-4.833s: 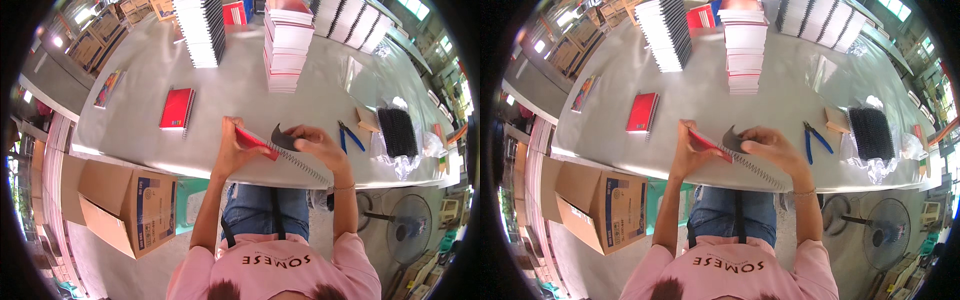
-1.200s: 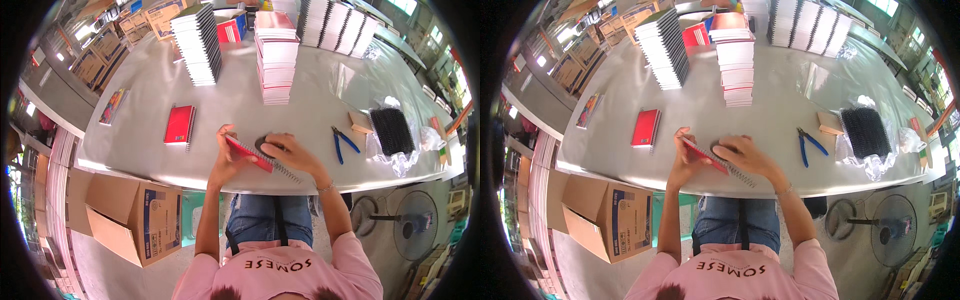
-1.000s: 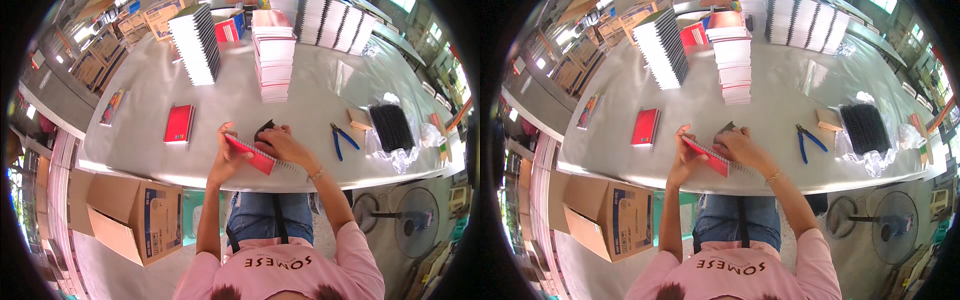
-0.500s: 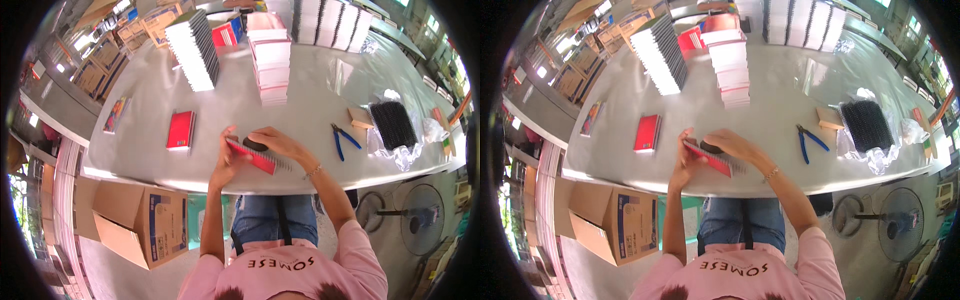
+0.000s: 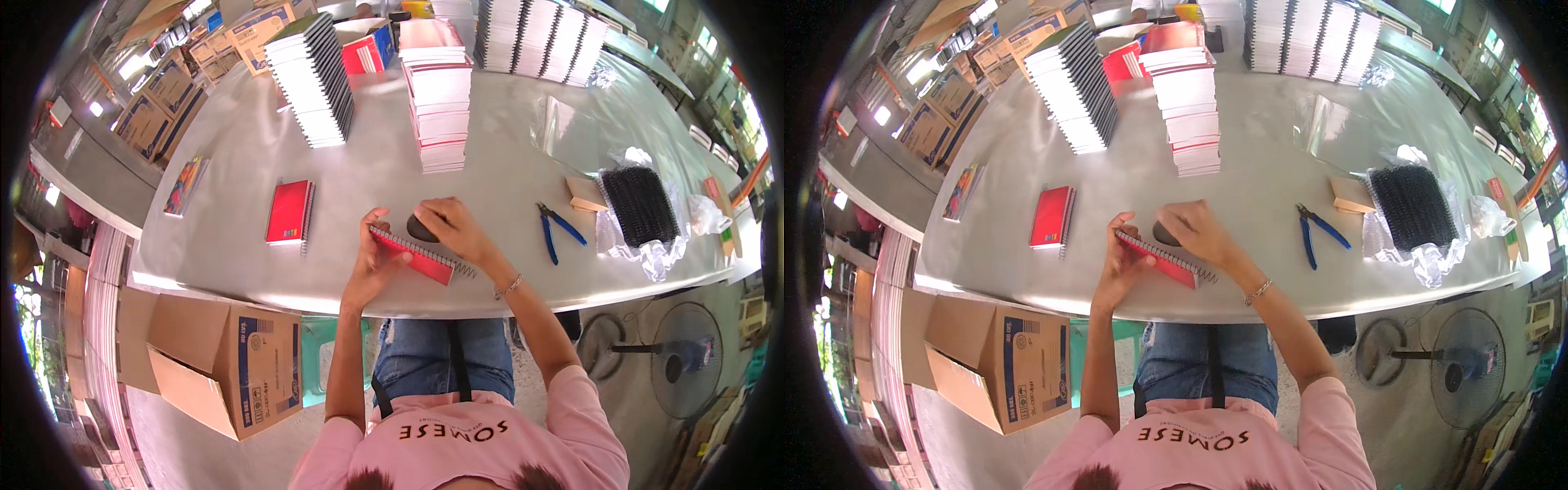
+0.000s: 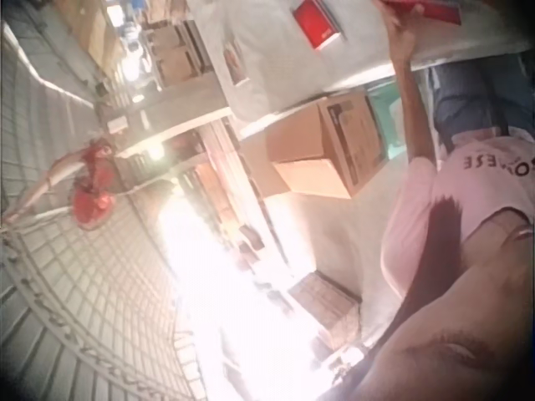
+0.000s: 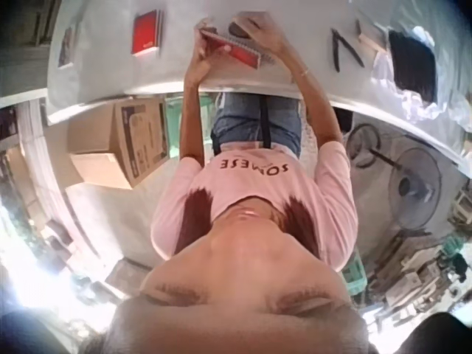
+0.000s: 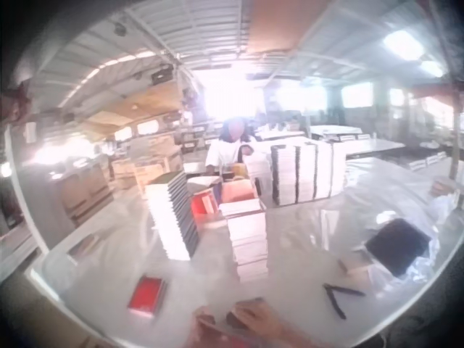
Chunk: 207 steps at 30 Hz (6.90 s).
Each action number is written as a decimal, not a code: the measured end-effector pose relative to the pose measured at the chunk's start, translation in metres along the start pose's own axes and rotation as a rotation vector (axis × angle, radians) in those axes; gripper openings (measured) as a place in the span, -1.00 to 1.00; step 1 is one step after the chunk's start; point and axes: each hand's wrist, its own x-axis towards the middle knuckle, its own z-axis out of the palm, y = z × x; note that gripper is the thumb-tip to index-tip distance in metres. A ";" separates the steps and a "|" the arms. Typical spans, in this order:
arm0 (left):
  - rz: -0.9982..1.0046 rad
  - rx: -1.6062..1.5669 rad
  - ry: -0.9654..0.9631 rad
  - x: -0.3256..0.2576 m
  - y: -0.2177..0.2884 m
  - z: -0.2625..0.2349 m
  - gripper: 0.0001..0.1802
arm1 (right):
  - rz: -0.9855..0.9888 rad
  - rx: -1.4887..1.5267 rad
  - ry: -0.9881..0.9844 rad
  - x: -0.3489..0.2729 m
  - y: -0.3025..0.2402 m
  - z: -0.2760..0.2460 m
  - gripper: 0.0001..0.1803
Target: The person inserts a metal spiral coil into the pre-punched holes of a red notebook cover and its pages by hand, and then uses a pair of pliers to cut and crimp the end of the coil.
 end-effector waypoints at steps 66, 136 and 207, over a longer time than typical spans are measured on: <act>0.060 1.039 0.189 0.082 0.137 -0.162 -0.58 | 0.267 -0.459 0.336 -0.103 0.049 -0.099 -0.72; 0.429 1.184 -0.125 0.041 0.173 0.034 -0.80 | 0.056 -0.354 0.458 -0.064 -0.036 -0.171 -0.78; 0.259 1.133 0.318 0.005 0.028 0.068 -0.55 | 0.171 -0.205 0.206 -0.057 -0.058 -0.035 -0.84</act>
